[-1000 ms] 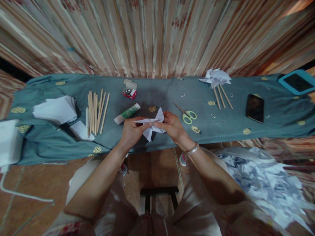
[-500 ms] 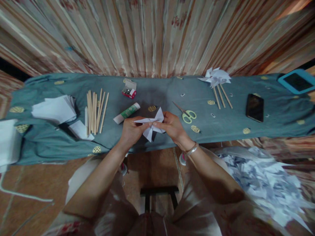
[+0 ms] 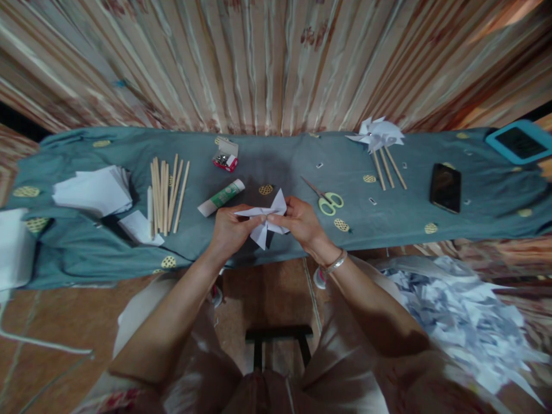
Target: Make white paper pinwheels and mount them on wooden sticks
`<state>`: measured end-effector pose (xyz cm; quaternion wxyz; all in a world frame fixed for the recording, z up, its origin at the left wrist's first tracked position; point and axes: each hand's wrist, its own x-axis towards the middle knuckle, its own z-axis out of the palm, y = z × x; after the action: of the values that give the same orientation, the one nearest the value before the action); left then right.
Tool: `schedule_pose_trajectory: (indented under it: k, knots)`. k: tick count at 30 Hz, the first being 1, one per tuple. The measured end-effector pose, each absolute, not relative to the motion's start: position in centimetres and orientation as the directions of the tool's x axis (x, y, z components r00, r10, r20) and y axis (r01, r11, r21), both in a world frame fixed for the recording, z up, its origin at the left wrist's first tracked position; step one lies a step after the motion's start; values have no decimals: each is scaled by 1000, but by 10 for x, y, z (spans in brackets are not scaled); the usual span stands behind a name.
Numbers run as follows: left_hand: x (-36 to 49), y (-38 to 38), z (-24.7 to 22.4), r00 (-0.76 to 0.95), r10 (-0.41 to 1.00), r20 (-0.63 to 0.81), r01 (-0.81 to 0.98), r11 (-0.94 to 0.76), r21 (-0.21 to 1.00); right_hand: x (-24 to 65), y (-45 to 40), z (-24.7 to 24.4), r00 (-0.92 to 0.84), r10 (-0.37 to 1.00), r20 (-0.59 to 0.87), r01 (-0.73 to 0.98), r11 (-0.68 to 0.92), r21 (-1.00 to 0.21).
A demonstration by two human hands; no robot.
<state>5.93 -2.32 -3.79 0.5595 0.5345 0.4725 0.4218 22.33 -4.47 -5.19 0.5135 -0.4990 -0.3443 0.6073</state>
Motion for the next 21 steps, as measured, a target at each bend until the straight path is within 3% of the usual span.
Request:
schedule_pose_trajectory:
  k: [10,21]
  knots:
    - [59,-23,-44,181,981,-69,50,61,997,223,-46,-51,31,968,-247,-283,-229,-931]
    - [67,-25,-40,180,973,-145,-80,162,984,233,-43,-45,77,987,-144,-233,-122,-965]
